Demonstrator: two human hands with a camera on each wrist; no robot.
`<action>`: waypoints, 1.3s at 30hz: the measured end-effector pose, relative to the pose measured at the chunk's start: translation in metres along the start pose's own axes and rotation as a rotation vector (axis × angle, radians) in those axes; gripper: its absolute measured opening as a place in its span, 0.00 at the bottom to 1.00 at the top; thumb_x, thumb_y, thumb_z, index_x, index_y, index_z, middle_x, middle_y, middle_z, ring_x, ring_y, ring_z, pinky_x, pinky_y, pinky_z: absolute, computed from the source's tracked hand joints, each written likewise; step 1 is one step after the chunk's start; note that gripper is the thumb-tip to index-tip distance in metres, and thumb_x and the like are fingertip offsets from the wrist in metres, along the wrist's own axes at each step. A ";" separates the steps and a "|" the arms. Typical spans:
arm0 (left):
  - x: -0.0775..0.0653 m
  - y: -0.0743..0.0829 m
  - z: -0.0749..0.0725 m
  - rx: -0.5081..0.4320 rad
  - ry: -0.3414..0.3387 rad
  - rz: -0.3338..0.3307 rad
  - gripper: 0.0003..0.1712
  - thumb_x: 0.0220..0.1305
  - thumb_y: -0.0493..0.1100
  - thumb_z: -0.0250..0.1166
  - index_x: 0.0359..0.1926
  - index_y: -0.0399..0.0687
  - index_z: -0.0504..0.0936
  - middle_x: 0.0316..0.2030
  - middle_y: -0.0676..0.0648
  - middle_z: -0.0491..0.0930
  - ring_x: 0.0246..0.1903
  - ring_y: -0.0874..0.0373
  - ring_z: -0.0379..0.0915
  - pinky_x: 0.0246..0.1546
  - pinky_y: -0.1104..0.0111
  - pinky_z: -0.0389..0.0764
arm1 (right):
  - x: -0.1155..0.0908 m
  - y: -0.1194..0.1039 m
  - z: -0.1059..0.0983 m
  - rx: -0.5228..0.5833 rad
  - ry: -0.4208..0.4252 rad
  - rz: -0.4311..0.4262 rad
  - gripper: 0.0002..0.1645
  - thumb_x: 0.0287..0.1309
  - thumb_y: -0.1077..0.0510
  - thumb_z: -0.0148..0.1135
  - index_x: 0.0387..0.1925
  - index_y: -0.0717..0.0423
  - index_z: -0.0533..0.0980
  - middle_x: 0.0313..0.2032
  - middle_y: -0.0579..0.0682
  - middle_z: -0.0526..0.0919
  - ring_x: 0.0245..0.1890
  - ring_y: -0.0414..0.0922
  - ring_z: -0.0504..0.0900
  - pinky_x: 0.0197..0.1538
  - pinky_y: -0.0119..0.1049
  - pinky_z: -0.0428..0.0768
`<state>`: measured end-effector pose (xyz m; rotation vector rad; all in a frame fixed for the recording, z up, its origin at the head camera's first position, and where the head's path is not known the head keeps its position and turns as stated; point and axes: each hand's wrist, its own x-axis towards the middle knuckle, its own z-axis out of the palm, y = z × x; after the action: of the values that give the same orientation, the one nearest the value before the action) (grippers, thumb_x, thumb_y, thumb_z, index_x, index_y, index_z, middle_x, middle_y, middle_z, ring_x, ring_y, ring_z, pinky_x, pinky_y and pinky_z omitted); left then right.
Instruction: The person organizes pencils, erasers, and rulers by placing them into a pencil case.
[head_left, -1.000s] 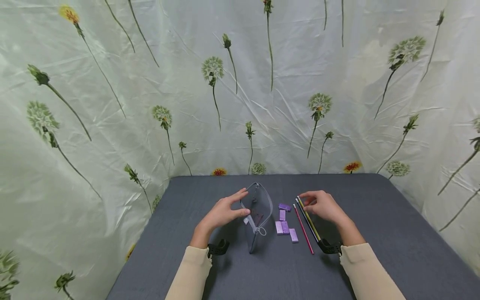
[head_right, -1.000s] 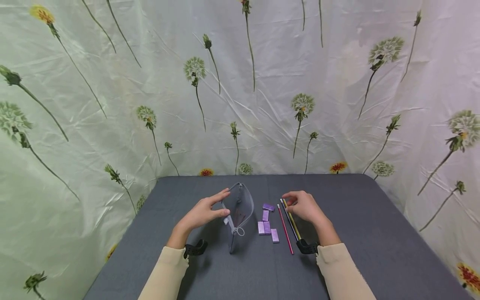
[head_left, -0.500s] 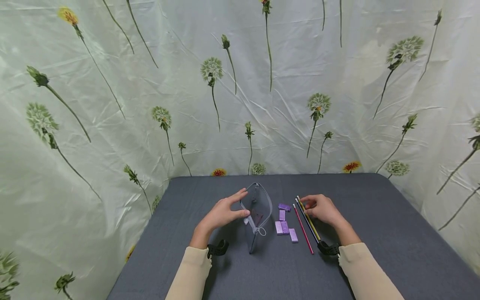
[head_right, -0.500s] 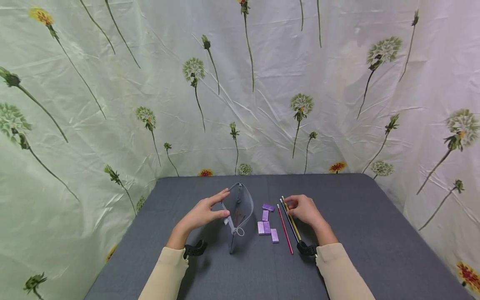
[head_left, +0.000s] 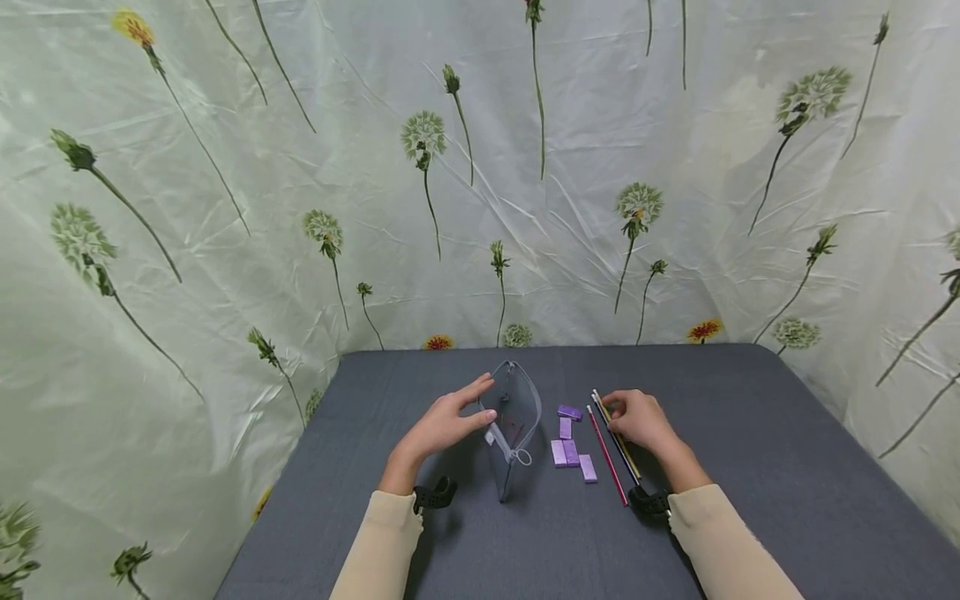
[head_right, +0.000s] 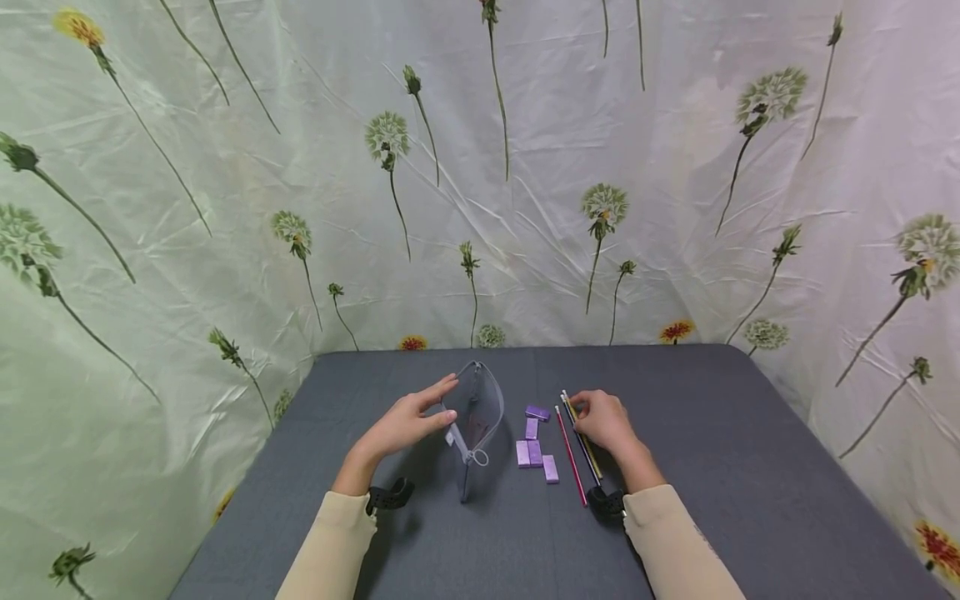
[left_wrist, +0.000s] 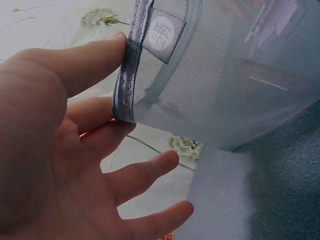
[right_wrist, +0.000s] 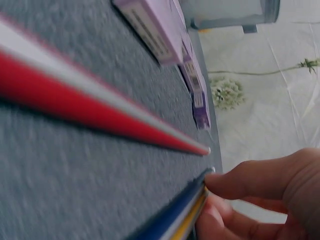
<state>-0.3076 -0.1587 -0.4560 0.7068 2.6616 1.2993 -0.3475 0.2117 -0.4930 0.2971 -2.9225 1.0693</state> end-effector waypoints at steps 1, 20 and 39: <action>0.001 -0.001 0.000 -0.008 -0.002 0.001 0.39 0.70 0.61 0.61 0.77 0.62 0.60 0.78 0.57 0.52 0.73 0.53 0.56 0.68 0.48 0.60 | 0.000 -0.002 0.001 -0.012 0.010 0.018 0.24 0.47 0.68 0.69 0.50 0.62 0.83 0.22 0.46 0.79 0.17 0.42 0.76 0.25 0.38 0.73; 0.002 -0.009 0.000 -0.117 -0.027 0.002 0.37 0.73 0.53 0.61 0.78 0.62 0.59 0.78 0.58 0.51 0.72 0.39 0.54 0.68 0.44 0.59 | 0.000 -0.005 0.001 0.076 -0.014 0.207 0.18 0.47 0.64 0.72 0.43 0.60 0.82 0.26 0.53 0.79 0.18 0.44 0.78 0.24 0.36 0.76; 0.000 -0.005 -0.002 -0.160 -0.036 -0.009 0.39 0.73 0.57 0.60 0.78 0.59 0.58 0.78 0.54 0.50 0.73 0.38 0.52 0.68 0.44 0.58 | -0.002 -0.013 0.006 0.020 -0.021 0.177 0.25 0.50 0.63 0.74 0.52 0.61 0.81 0.21 0.49 0.80 0.16 0.42 0.78 0.22 0.36 0.78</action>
<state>-0.3099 -0.1630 -0.4586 0.6894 2.4952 1.4621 -0.3428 0.1981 -0.4896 0.0498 -3.0049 1.1219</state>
